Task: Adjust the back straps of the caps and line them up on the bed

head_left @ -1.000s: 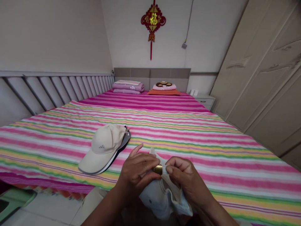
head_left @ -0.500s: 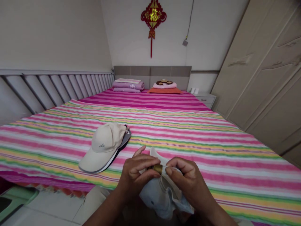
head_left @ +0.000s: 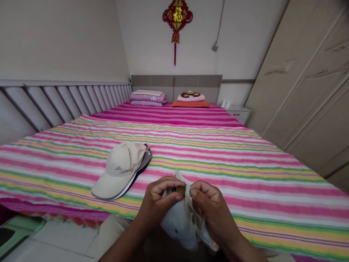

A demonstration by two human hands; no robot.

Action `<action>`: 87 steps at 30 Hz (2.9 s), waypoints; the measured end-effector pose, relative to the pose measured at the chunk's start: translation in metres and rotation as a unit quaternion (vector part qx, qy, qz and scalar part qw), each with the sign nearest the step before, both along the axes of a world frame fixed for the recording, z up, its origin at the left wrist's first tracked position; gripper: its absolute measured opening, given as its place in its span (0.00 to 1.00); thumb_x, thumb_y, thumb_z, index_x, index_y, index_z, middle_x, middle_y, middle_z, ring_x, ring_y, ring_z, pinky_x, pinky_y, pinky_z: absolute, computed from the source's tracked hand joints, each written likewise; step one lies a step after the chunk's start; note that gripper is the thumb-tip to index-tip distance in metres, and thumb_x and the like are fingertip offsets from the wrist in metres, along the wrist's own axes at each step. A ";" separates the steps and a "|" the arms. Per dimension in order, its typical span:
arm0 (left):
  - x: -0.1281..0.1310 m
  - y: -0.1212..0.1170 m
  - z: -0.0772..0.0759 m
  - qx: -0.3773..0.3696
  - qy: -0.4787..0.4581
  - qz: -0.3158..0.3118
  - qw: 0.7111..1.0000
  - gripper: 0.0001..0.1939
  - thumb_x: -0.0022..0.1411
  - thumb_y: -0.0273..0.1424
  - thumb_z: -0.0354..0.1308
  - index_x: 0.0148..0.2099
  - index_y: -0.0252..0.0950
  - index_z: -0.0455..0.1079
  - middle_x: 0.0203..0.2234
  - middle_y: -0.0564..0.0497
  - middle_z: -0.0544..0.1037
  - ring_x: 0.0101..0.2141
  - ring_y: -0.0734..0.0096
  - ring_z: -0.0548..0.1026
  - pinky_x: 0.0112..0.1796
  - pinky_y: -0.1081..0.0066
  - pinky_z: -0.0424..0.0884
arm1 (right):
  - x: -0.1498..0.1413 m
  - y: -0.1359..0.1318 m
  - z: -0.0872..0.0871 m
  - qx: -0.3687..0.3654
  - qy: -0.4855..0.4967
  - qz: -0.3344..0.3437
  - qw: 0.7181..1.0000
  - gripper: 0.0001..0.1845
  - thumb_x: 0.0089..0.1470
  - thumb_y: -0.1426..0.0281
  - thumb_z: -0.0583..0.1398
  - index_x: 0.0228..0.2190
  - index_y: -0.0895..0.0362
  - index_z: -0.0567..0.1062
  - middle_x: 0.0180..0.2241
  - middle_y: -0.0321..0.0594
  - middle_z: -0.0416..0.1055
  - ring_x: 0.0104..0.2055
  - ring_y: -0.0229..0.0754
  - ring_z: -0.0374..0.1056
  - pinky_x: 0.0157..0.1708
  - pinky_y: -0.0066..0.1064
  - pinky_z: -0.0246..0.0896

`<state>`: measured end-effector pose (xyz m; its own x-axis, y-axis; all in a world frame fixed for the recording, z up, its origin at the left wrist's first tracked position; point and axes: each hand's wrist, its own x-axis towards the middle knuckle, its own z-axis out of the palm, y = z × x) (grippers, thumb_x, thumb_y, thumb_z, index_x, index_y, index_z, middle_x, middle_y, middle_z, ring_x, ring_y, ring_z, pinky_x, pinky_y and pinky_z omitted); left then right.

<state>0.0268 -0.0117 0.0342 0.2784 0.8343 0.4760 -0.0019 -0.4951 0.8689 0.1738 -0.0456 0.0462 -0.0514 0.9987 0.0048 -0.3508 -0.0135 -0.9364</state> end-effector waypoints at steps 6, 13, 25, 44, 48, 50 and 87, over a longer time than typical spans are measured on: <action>0.004 -0.005 -0.002 -0.058 -0.038 -0.008 0.998 0.07 0.52 0.31 0.58 0.35 0.35 0.71 0.31 0.49 0.75 0.35 0.69 0.72 0.37 0.71 0.66 | -0.006 -0.001 -0.007 -0.021 -0.020 -0.004 1.000 0.15 0.44 0.61 0.60 0.18 0.58 0.66 0.11 0.26 0.52 0.14 0.28 0.43 0.15 0.23 0.36; 0.003 -0.004 -0.001 0.079 0.015 0.012 0.997 0.15 0.48 0.27 0.62 0.41 0.38 0.72 0.33 0.48 0.74 0.38 0.66 0.70 0.42 0.68 0.64 | -0.005 0.000 -0.014 -0.015 -0.012 -0.011 1.000 0.15 0.45 0.60 0.60 0.19 0.59 0.66 0.11 0.26 0.52 0.15 0.28 0.43 0.15 0.23 0.37; -0.003 -0.006 0.007 -0.007 -0.066 -0.084 0.994 0.18 0.47 0.26 0.63 0.42 0.43 0.73 0.31 0.49 0.71 0.34 0.69 0.69 0.35 0.69 0.65 | 0.001 -0.002 -0.009 0.045 -0.043 0.041 0.997 0.13 0.47 0.63 0.60 0.20 0.59 0.68 0.12 0.26 0.54 0.14 0.27 0.44 0.14 0.23 0.39; 0.003 -0.005 0.000 -0.074 -0.083 -0.071 0.991 0.09 0.45 0.27 0.64 0.34 0.36 0.75 0.28 0.49 0.72 0.33 0.67 0.71 0.36 0.68 0.66 | 0.002 0.002 -0.009 -0.037 0.085 0.118 0.989 0.15 0.41 0.62 0.65 0.22 0.59 0.67 0.15 0.31 0.64 0.15 0.28 0.55 0.15 0.21 0.45; -0.001 -0.003 -0.002 -0.107 -0.099 -0.079 0.986 0.10 0.44 0.27 0.64 0.34 0.36 0.74 0.30 0.49 0.71 0.33 0.68 0.70 0.35 0.70 0.65 | 0.007 0.006 -0.009 -0.067 0.098 0.169 0.978 0.16 0.42 0.61 0.63 0.24 0.60 0.67 0.17 0.34 0.68 0.16 0.30 0.60 0.16 0.21 0.48; -0.003 -0.002 -0.003 -0.120 -0.125 -0.067 0.983 0.11 0.43 0.28 0.65 0.34 0.37 0.74 0.30 0.49 0.71 0.33 0.68 0.70 0.35 0.71 0.65 | 0.011 0.009 -0.009 -0.075 0.081 0.208 0.972 0.16 0.44 0.60 0.62 0.25 0.61 0.68 0.17 0.35 0.68 0.15 0.30 0.60 0.15 0.21 0.48; -0.009 -0.003 0.001 -0.032 -0.063 -0.022 0.997 0.11 0.48 0.34 0.60 0.35 0.35 0.72 0.31 0.49 0.68 0.35 0.67 0.67 0.36 0.70 0.63 | 0.013 0.015 0.002 0.024 -0.095 0.165 0.981 0.17 0.45 0.59 0.60 0.21 0.60 0.68 0.16 0.30 0.61 0.15 0.27 0.51 0.15 0.22 0.42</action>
